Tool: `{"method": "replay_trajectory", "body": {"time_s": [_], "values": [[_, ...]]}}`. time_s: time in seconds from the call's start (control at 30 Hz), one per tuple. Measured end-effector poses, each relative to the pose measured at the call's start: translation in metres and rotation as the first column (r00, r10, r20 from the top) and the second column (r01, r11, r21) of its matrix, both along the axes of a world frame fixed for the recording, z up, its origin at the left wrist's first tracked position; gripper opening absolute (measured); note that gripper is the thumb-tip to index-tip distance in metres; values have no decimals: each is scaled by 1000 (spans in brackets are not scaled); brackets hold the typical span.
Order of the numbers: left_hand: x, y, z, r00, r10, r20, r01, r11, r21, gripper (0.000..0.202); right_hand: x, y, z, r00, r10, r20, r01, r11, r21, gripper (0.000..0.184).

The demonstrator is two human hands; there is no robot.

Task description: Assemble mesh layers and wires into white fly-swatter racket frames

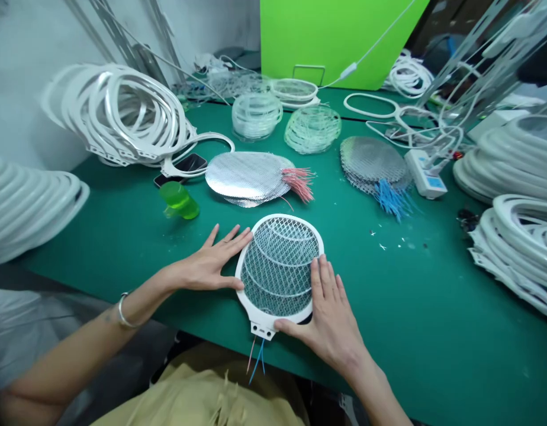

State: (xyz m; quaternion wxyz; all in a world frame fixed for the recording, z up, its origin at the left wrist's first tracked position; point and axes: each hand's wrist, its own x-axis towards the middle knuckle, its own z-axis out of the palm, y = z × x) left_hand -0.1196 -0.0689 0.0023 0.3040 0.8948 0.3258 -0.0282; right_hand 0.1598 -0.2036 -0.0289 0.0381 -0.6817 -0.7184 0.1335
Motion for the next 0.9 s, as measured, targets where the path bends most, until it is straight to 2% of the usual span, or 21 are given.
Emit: {"method": "replay_trajectory", "body": {"time_s": [0.2, 0.3, 0.33, 0.37, 0.4, 0.43, 0.47, 0.5, 0.53, 0.57, 0.63, 0.7, 0.73, 0.77, 0.8, 0.83, 0.87, 0.9], "values": [[4, -3, -5, 998, 61, 20, -61, 998, 1, 96, -3, 2, 0, 999, 9, 43, -11, 999, 46, 123], [1, -5, 0, 999, 16, 47, -16, 1000, 9, 95, -4, 3, 3, 998, -4, 63, 2, 1000, 31, 123], [-2, -4, 4, 995, 25, 92, -30, 998, 50, 92, -5, 3, 4, 998, -9, 66, 8, 1000, 15, 124], [-6, -1, 8, 981, 87, 172, -109, 986, 127, 87, -5, 4, 5, 998, -13, 66, 13, 1000, -5, 124], [-13, 4, 12, 940, 194, 280, -259, 941, 220, 80, -5, 4, 6, 998, -15, 65, 17, 1000, -25, 125], [-20, 11, 15, 860, 319, 399, -450, 842, 297, 75, -5, 4, 7, 998, -16, 64, 19, 999, -41, 126], [-29, 19, 16, 756, 426, 496, -620, 708, 338, 71, -5, 5, 8, 998, -16, 63, 19, 998, -52, 126], [-38, 28, 17, 660, 507, 555, -737, 581, 346, 69, -5, 5, 8, 998, -14, 61, 17, 998, -58, 126], [-47, 38, 16, 611, 558, 561, -786, 514, 345, 69, -5, 5, 8, 998, -11, 57, 14, 998, -59, 126], [-54, 46, 14, 606, 587, 537, -792, 506, 341, 68, -5, 5, 7, 999, -9, 53, 12, 998, -56, 126], [-61, 54, 12, 629, 598, 497, -775, 535, 337, 61, -4, 5, 5, 999, -8, 48, 10, 999, -47, 125], [-55, 43, 16, 638, 565, 524, -762, 564, 319, 57, -3, 5, 3, 999, -7, 51, 9, 999, -40, 125], [-47, 30, 20, 660, 525, 538, -730, 618, 292, 57, -3, 6, 2, 999, -6, 54, 8, 999, -39, 125], [-36, 13, 26, 691, 467, 551, -672, 697, 252, 57, -3, 6, 2, 998, -6, 55, 8, 999, -40, 125], [-23, -6, 32, 732, 384, 563, -564, 805, 185, 57, -4, 6, 2, 998, -7, 55, 10, 999, -45, 125], [-10, -27, 39, 781, 277, 559, -408, 905, 122, 56, -4, 6, 2, 999, -10, 53, 12, 999, -51, 125], [3, -47, 44, 787, 185, 588, -305, 946, 112, 55, -5, 7, 2, 999, -13, 51, 16, 998, -57, 126], [15, -64, 48, 768, 119, 629, -259, 956, 136, 55, -5, 7, 3, 999, -16, 48, 19, 998, -62, 126]]}}
